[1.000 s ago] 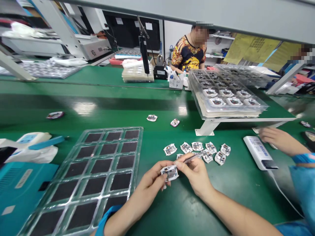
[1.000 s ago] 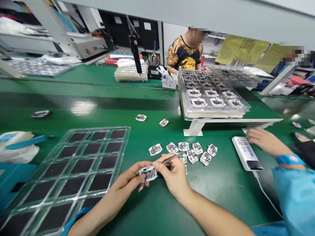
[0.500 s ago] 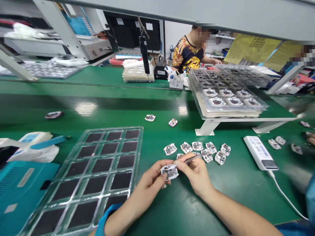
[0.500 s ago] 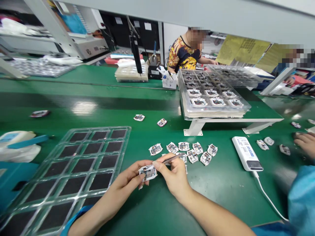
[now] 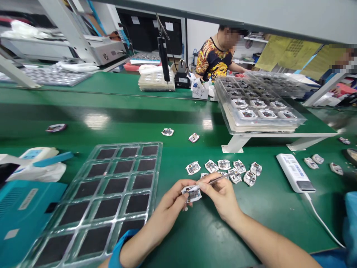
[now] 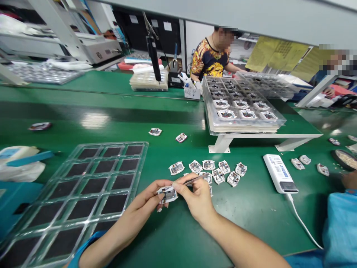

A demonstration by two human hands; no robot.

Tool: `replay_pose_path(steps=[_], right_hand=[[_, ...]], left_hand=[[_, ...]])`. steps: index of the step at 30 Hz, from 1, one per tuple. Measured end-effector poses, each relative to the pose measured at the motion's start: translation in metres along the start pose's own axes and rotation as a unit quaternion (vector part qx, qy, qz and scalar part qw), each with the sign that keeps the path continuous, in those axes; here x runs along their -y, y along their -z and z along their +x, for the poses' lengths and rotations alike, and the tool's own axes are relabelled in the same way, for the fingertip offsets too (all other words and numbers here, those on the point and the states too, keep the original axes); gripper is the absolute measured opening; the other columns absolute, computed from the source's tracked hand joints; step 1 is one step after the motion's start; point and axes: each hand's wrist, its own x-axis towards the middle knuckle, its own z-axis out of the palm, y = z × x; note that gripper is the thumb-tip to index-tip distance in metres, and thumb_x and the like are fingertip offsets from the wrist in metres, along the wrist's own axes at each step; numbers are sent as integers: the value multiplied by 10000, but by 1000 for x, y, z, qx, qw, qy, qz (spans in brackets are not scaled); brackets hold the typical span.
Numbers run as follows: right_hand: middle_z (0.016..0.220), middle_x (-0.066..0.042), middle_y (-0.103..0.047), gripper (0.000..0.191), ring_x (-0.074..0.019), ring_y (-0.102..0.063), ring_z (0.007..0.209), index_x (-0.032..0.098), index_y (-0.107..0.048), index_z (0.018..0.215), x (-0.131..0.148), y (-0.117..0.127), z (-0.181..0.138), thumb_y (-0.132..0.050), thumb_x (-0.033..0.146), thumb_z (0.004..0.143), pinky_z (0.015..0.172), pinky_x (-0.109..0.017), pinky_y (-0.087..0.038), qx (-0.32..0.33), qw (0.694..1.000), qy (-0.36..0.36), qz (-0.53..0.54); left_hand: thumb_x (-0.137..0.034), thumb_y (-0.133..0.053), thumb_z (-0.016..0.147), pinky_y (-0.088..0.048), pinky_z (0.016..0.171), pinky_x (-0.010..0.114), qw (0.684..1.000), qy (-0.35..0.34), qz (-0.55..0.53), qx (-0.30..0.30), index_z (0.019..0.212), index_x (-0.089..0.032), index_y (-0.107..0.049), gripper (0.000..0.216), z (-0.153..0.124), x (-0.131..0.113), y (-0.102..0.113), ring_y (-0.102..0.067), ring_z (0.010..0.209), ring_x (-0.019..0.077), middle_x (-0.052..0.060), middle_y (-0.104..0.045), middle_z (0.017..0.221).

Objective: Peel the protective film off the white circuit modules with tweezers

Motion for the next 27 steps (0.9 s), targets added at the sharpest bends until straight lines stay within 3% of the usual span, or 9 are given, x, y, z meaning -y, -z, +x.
replay_pose_path(steps=[13,20,27], right_hand=[[696,-18,-715,217,-175,-647,677,200,-681,729,1,3,-1,-768,395,771,661,-294,-495,13,999,9,-39],[663,-8,-694,260,-168,-637,638,200,-678,720,-2,1,-1,-779,437,756,626,-285,-508,-1,999,13,-29],[722,-8,-727,159,-159,-662,658,201,-723,779,-3,0,-3,-796,341,762,647,-279,-533,-4,1000,13,-16]], left_hand=[[-339,-652,804,-443,614,276,999,12,-7,30,1080,-203,-674,309,0,-8,3,-563,661,169,7,-658,765],[-380,-640,820,-425,596,273,1000,10,5,20,1117,-187,-689,358,0,1,5,-557,643,168,9,-661,737],[-414,-646,827,-384,575,265,996,50,-72,-5,1065,-151,-705,360,1,1,3,-515,620,158,9,-634,663]])
